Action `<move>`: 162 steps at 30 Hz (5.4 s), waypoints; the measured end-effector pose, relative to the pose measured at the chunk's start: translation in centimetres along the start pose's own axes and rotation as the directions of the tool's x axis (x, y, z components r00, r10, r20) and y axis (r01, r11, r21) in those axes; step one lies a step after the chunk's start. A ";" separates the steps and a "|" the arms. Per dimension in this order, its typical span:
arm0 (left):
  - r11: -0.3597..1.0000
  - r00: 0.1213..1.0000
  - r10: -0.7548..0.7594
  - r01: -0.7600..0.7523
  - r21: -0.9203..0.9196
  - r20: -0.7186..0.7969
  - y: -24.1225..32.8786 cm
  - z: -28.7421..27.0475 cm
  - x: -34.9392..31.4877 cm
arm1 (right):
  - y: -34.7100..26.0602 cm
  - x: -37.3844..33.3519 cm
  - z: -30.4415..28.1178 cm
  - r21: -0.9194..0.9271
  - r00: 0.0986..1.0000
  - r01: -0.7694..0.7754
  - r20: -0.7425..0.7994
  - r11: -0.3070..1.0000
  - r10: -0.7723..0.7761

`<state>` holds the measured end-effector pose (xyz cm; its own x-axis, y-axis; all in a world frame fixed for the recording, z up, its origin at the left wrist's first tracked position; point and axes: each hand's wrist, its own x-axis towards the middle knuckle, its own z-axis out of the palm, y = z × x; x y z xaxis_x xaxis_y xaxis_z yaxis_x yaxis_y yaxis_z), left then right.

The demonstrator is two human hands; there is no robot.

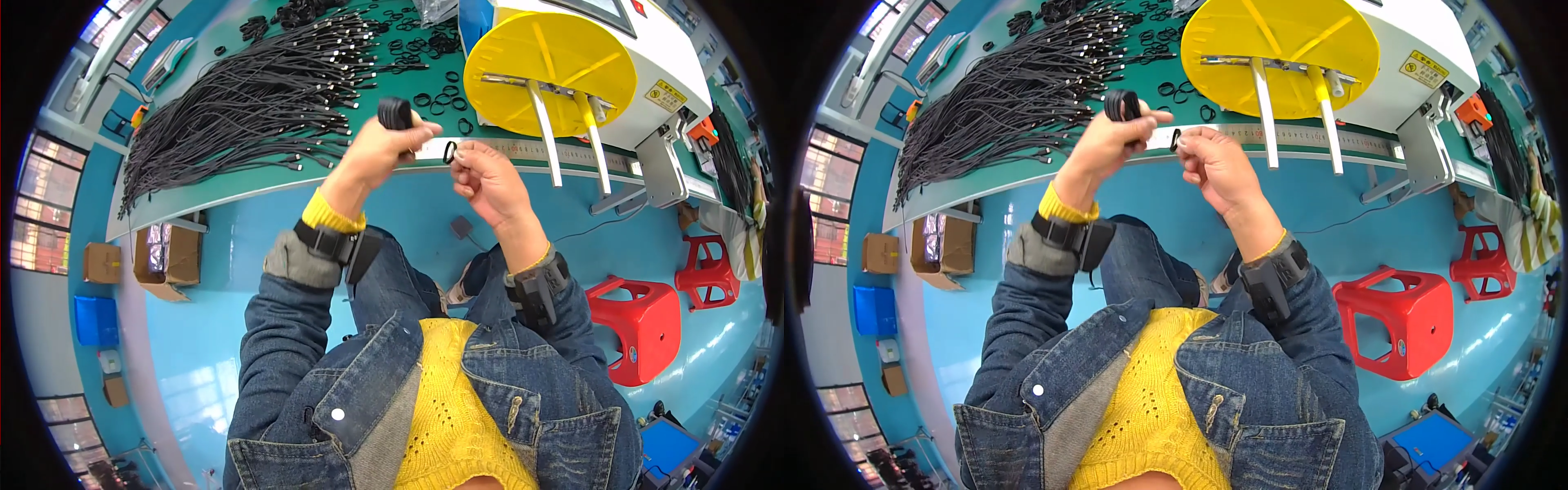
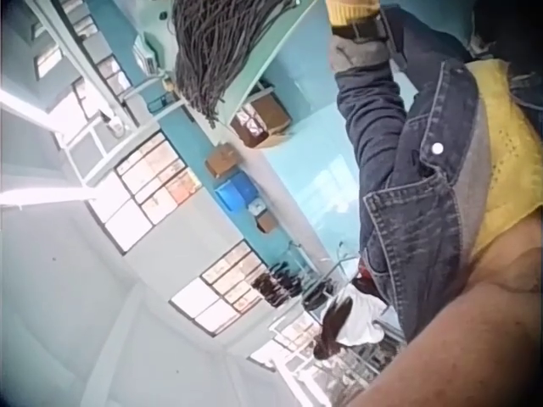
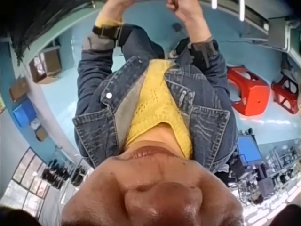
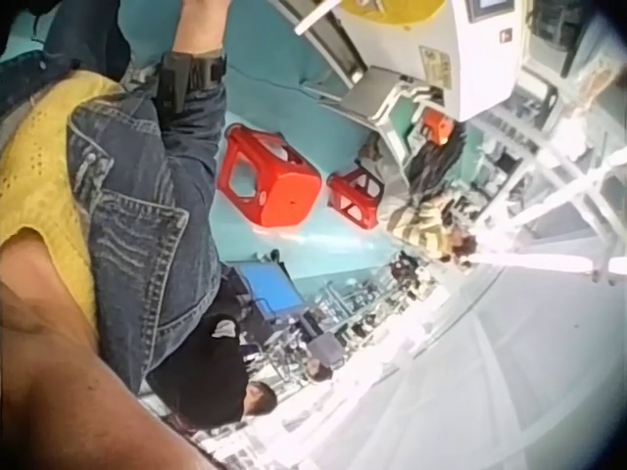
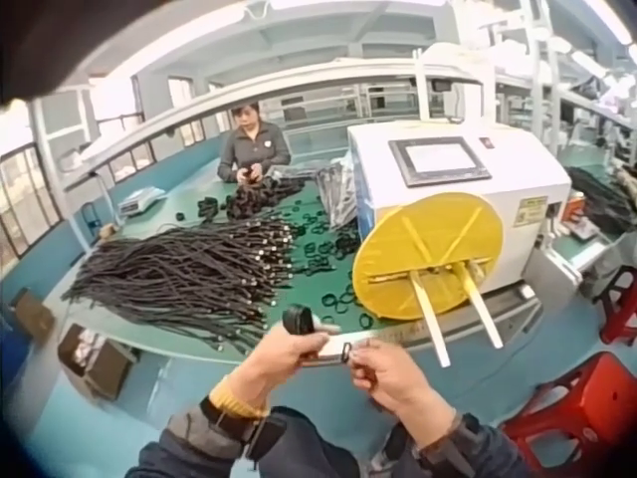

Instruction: The person picks up a cable from a pile, winds it around the spindles of a machine, and removes the coiled cable before securing it with a rubber band.

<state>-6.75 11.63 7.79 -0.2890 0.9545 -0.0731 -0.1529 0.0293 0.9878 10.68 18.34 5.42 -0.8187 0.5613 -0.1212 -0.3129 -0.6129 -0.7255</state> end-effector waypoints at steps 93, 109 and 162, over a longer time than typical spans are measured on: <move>0.689 0.586 0.534 0.115 0.716 -0.609 -2.1 -18.8 -2.2 | 8.4 -11.4 -10.3 -0.706 0.893 -0.447 -0.311 0.549 0.326; 0.145 0.593 0.699 0.428 0.892 -0.399 -4.6 -26.8 -7.8 | 9.1 -11.9 -9.5 -0.709 0.876 -0.480 -0.362 0.516 0.318; 0.387 0.702 0.692 -0.560 0.733 0.171 5.6 13.2 -2.8 | -9.5 -6.5 -5.3 -0.889 0.233 0.208 0.449 -0.407 -0.863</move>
<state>5.70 13.04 15.36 -0.1472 0.7407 0.6555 0.7950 -0.3057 0.5240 21.48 23.46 9.47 -0.1372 0.4098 0.9018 0.3852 0.8608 -0.3326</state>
